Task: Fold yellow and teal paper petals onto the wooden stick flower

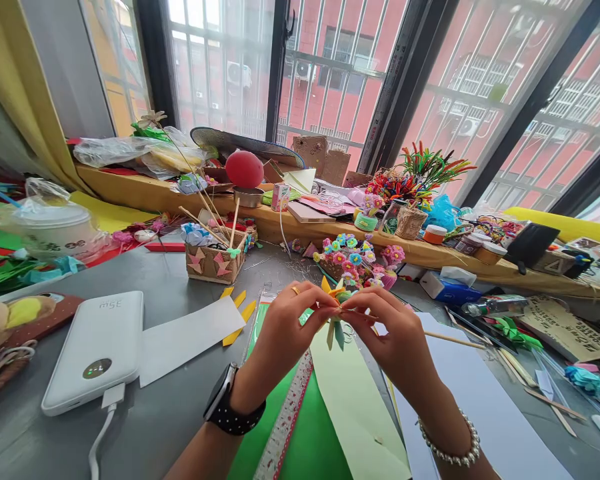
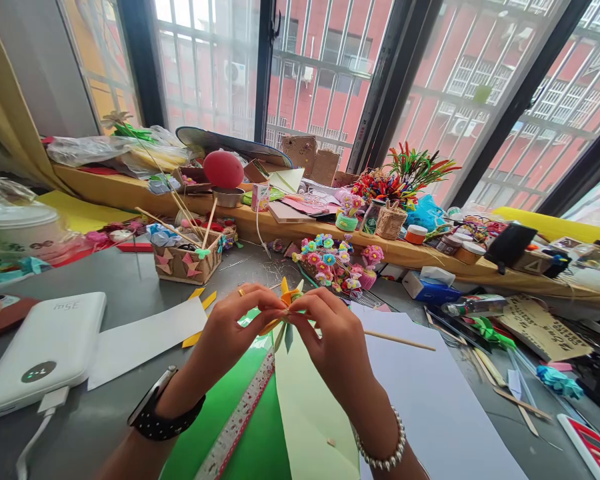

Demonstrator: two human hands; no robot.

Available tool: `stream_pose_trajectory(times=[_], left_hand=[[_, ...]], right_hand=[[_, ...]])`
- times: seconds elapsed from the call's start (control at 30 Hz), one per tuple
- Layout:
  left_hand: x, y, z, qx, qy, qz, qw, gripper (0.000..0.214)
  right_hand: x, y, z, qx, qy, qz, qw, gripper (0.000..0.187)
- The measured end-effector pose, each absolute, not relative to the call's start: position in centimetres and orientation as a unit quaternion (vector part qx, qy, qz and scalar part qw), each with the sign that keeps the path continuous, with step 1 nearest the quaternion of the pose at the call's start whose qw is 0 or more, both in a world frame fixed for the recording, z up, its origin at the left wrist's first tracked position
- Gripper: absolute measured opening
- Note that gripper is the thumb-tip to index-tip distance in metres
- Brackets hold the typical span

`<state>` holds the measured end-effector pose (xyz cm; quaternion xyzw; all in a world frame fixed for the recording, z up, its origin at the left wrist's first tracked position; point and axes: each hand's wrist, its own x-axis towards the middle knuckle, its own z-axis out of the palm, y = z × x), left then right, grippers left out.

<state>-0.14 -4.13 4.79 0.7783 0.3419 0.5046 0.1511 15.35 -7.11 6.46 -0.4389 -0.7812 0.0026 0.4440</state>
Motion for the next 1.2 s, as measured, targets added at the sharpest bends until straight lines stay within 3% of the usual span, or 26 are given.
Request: stream_pose_trajectory(times=[0.27, 0.6, 0.87, 1.07, 1.2], left_hand=[[-0.12, -4.0, 4.71, 0.803, 0.31, 0.505, 0.062, 0.007], [-0.57, -3.97, 4.83, 0.795, 0.298, 0.504, 0.16, 0.012], [-0.35, -3.65, 4.46, 0.801, 0.298, 0.519, 0.012, 0.011], [-0.46, -3.79, 4.66, 0.807, 0.308, 0.503, 0.034, 0.011], [-0.34, -3.78, 4.59, 0.8, 0.309, 0.513, 0.031, 0.011]], right_hand=[[15.71, -7.26, 6.9, -0.487, -0.775, 0.06, 0.398, 0.005], [15.65, -7.41, 6.82, -0.469, -0.773, -0.014, 0.427, 0.007], [15.66, -7.23, 6.7, -0.46, -0.778, -0.031, 0.427, 0.009], [15.57, -7.22, 6.7, -0.449, -0.785, -0.054, 0.424, 0.009], [15.59, -7.16, 6.72, -0.455, -0.784, 0.001, 0.422, 0.007]])
